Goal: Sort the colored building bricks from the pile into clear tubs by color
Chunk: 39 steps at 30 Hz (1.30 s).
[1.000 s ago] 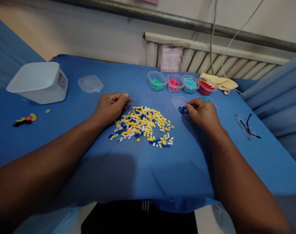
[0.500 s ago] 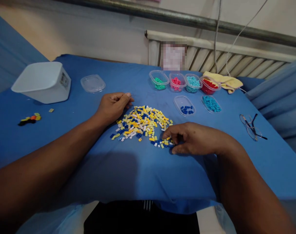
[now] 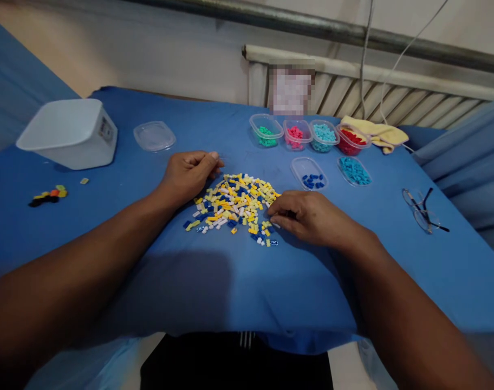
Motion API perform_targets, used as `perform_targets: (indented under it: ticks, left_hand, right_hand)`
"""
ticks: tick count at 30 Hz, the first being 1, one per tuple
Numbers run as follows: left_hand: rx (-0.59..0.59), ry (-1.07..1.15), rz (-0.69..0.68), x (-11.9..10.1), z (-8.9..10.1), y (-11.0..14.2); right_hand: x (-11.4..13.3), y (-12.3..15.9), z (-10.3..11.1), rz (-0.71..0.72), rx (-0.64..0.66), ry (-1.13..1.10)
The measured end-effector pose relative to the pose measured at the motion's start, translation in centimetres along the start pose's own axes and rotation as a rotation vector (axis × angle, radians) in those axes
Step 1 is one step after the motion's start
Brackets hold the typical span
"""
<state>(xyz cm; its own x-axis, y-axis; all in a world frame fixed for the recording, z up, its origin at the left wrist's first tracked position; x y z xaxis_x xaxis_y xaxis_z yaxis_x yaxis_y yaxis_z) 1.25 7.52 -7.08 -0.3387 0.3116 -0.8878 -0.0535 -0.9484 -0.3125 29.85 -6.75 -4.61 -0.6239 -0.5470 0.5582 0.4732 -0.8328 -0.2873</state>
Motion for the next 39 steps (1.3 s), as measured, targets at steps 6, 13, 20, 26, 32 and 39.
perform_targets:
  ticks: [6, 13, 20, 26, 32, 39]
  left_hand:
    - [0.000, 0.001, 0.005, -0.1, 0.1, 0.1]
    - [0.006, 0.007, -0.024, 0.1, 0.1, -0.1]
    - [0.009, 0.015, -0.024, 0.3, -0.1, -0.1]
    - [0.008, 0.001, -0.011, 0.2, 0.1, -0.1]
    - [0.009, -0.015, -0.001, 0.0, 0.0, -0.1]
    - [0.010, -0.012, -0.012, 0.2, 0.1, -0.1]
  right_hand:
    - [0.5, 0.2, 0.0, 0.042, 0.120, -0.102]
    - [1.1, 0.0, -0.5, 0.092, 0.098, -0.079]
    - [-0.5, 0.1, 2.3, -0.164, -0.161, -0.060]
    - [-3.3, 0.2, 2.9, -0.401, -0.331, -0.105]
    - [-5.8, 0.8, 3.5, -0.454, -0.604, -0.064]
    - [-10.0, 2.3, 5.3, -0.496, -0.703, 0.317]
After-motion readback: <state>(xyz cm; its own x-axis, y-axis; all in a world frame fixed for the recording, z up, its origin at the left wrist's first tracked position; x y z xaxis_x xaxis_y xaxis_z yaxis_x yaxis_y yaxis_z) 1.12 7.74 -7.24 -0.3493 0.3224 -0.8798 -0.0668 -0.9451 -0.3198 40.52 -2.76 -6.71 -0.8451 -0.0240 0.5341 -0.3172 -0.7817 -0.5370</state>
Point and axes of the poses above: each hand's wrist, its own y-axis away from the middle knuckle, its own z-axis out of the back of the hand, x = y × z, the point moved 3 cm from there along -y, towards the middle knuckle, and after that the axes turned 8 degrees about -x, right-handed, at the moved point
